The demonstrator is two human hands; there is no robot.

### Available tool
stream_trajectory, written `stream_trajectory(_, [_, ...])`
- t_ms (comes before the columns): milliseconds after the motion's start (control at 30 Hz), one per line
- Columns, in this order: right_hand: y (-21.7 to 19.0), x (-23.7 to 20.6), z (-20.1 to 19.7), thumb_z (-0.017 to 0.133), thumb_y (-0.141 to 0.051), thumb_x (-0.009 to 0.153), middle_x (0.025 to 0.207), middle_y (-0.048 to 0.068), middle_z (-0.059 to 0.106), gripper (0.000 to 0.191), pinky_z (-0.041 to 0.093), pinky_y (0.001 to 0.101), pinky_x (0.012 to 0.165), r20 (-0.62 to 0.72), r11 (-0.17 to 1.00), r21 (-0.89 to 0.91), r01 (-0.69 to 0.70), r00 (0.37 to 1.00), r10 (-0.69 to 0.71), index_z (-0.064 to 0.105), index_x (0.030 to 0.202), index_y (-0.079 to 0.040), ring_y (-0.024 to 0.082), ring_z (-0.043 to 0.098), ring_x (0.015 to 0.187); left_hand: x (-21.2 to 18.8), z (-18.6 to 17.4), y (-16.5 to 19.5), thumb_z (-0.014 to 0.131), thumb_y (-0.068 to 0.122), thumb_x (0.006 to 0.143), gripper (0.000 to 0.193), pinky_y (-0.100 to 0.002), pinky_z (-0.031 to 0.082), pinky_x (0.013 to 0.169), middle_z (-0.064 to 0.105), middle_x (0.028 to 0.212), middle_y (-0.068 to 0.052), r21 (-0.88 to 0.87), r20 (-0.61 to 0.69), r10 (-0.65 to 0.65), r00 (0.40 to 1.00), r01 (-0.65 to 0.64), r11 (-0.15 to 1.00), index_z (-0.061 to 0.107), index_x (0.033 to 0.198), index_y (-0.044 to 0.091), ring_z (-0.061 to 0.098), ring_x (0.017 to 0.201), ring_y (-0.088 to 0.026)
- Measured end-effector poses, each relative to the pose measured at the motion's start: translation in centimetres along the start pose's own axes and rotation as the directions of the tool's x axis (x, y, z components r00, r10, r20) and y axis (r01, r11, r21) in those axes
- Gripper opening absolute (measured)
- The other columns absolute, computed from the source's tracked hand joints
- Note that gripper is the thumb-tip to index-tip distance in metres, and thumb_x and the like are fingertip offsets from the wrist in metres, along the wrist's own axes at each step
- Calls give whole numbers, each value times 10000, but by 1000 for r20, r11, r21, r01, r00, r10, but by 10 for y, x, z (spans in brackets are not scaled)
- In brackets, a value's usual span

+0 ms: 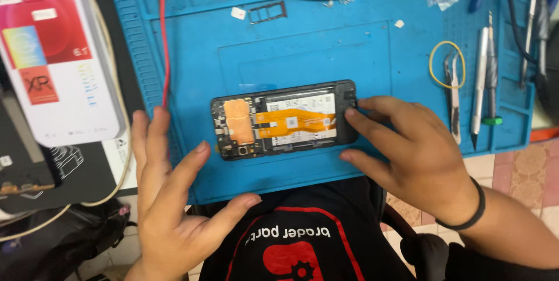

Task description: The person separates a phone screen from its frame, peeling the display away and handling the flex cable, then works on the exposed internals. They pick up a screwdriver and drive screws into the phone body while it lies on a blue repair mat.

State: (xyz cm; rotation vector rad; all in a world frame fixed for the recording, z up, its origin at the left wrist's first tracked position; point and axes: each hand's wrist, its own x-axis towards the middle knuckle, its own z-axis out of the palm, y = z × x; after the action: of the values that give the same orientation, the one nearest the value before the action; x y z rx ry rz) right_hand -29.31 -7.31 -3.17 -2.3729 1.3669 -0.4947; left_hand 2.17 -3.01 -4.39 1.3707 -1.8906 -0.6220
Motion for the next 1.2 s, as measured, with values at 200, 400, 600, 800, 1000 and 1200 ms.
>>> stream_trajectory(200, [-19,9,-3,858,-251,728,1190,150,646,517,510,412,821,2,999,-43,-7,1000,7,713,1176,-35,329,639,975,-23,-7,-6,879,177,817,714,-491,460,1190,356,1590,-321,-357,-148,-96,984,37,934,510,1408,18,423,1496,-425])
stream_trajectory(400, [-42,25,0,851,-288,709,1187,127,642,507,478,462,930,60,988,-62,139,989,-135,734,1159,-83,348,614,1040,-26,-7,-7,910,114,749,548,-259,530,663,740,1039,-133,-327,-158,-216,964,156,932,654,1221,4,683,825,-140])
stream_trajectory(600, [-66,45,13,797,-424,766,1247,120,605,497,404,531,1073,89,939,-140,313,949,-303,747,1181,-155,326,565,1160,-8,-8,-10,915,164,751,461,-324,511,839,673,1072,-107,-145,-168,-4,986,-20,989,698,1133,27,631,993,-249])
stream_trajectory(800, [-83,58,36,780,-446,784,1303,131,590,500,345,563,1127,94,930,-162,331,943,-320,739,1194,-162,310,548,1204,-5,-15,-15,918,224,752,466,-358,508,878,671,1087,-96,-140,-151,8,988,-29,990,708,1124,36,624,997,-268])
stream_trajectory(1000, [-101,59,47,794,-433,785,1275,159,588,555,350,562,1120,84,937,-144,318,947,-309,720,1217,-93,308,567,1160,-17,-21,-18,903,301,791,443,-383,538,856,684,1066,-81,-127,-171,23,985,-46,991,719,1131,85,652,966,-288])
stream_trajectory(1200, [-106,63,51,807,-424,695,1270,202,582,625,371,574,1115,107,956,-102,277,958,-266,699,1212,-90,366,573,1160,-24,-26,-18,892,315,832,413,-360,555,833,694,1053,-56,-187,-188,15,982,-51,981,723,1147,109,679,959,-265])
